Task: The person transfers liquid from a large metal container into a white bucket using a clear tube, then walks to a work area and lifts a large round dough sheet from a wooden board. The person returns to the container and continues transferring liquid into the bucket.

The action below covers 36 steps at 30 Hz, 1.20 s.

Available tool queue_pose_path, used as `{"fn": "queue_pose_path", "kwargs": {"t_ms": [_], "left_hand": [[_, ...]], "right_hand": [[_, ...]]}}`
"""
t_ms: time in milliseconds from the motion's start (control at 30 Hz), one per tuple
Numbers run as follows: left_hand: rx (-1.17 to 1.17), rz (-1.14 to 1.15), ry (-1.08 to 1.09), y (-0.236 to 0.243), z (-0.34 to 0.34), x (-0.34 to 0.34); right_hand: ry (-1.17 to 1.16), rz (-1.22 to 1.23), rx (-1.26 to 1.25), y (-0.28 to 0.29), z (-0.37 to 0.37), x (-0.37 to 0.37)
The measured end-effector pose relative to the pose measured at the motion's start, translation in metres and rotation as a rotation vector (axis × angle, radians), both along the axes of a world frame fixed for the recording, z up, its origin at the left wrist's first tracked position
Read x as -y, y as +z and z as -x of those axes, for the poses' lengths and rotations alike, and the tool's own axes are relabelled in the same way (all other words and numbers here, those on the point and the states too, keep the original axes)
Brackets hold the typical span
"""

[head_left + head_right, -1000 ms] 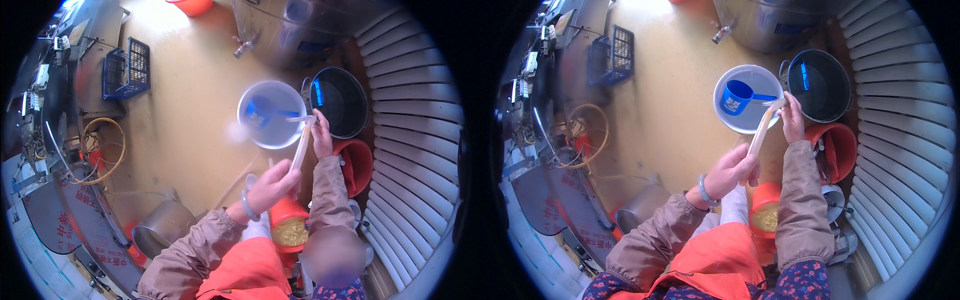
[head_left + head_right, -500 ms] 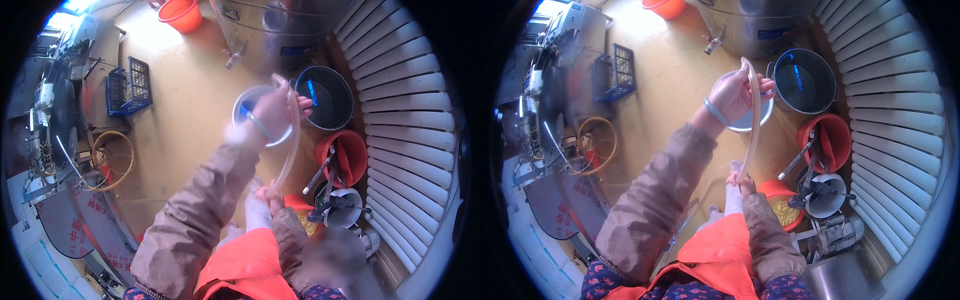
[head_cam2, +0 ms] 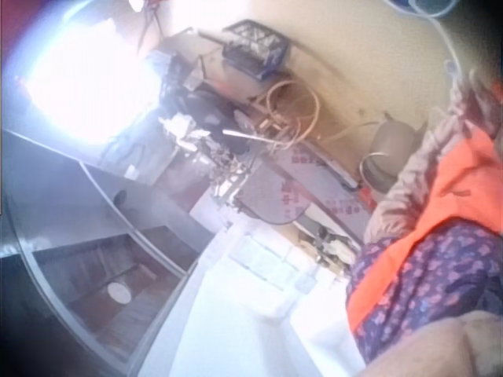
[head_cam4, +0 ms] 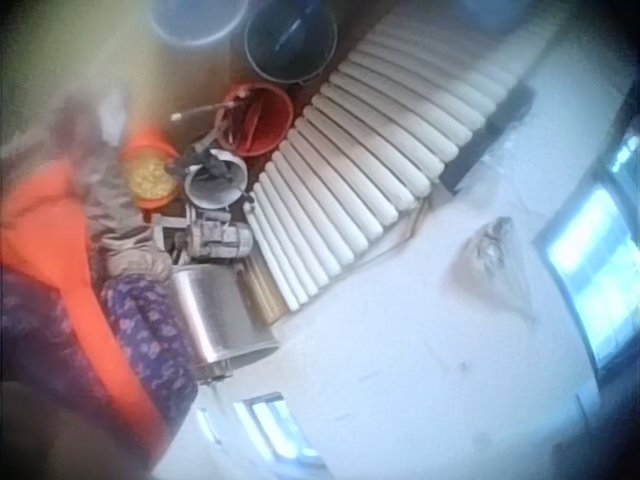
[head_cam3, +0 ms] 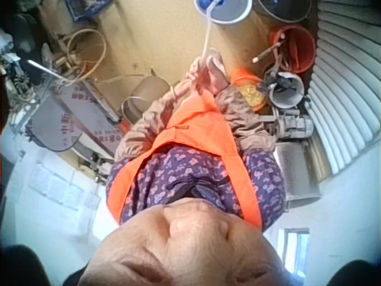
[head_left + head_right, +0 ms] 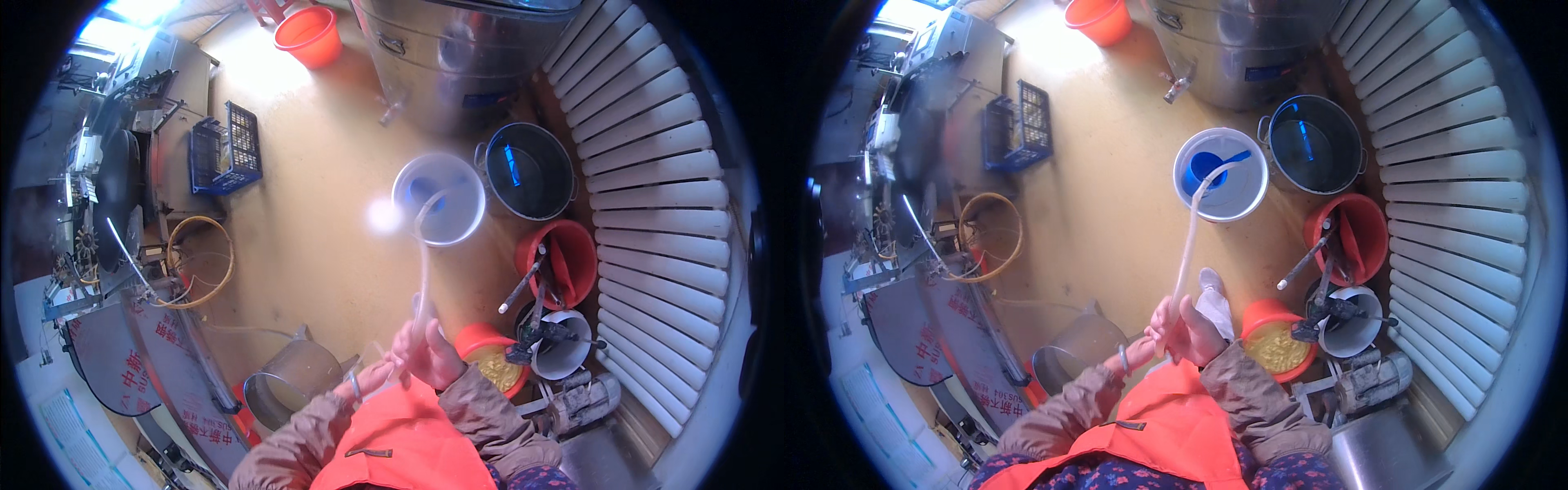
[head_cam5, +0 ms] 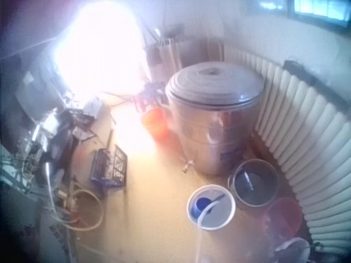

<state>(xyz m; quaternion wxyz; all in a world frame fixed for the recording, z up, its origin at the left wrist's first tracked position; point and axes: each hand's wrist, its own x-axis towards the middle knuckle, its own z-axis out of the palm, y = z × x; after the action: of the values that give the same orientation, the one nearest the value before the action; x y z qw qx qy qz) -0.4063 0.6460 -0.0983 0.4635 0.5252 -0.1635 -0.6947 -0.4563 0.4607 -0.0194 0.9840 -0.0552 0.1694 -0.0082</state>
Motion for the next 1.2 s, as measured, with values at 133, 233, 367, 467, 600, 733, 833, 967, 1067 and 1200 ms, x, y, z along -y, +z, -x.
{"fn": "queue_pose_path", "kwargs": {"t_ms": [133, 233, 367, 467, 600, 733, 833, 967, 1067, 1200], "left_hand": [[0.019, -0.257, 0.152, 0.062, 0.003, -0.025], [0.103, -0.327, 0.216, 0.109, 0.005, -0.040], [0.204, -0.253, 0.239, 0.152, 0.005, -0.062], [0.200, -0.180, 0.254, 0.175, 0.007, -0.088], [0.281, 0.014, 0.263, 0.185, 0.018, -0.118], [0.417, 0.056, 0.235, 0.180, 0.030, -0.133], [0.493, -0.012, 0.193, 0.175, 0.031, -0.139], [0.555, -0.096, 0.192, 0.165, 0.035, -0.134], [0.659, -0.092, 0.186, 0.155, 0.038, -0.125], [0.757, -0.087, 0.163, 0.148, 0.040, -0.115]], "right_hand": [[-0.038, -0.147, 0.015, 0.019, -0.007, 0.005], [-0.203, -0.158, -0.147, 0.018, -0.019, 0.035], [-0.438, -0.265, -0.094, -0.011, -0.037, 0.116], [-0.515, -0.307, -0.147, -0.034, -0.035, 0.175], [-0.384, -0.037, -0.338, -0.041, -0.020, 0.222], [-0.254, 0.283, -0.431, -0.007, -0.014, 0.224], [-0.124, 0.319, -0.283, 0.036, -0.011, 0.212], [-0.156, 0.392, -0.343, 0.077, -0.009, 0.200], [-0.146, 0.504, -0.317, 0.097, -0.011, 0.199], [-0.150, 0.552, -0.228, 0.116, -0.012, 0.202]]}}
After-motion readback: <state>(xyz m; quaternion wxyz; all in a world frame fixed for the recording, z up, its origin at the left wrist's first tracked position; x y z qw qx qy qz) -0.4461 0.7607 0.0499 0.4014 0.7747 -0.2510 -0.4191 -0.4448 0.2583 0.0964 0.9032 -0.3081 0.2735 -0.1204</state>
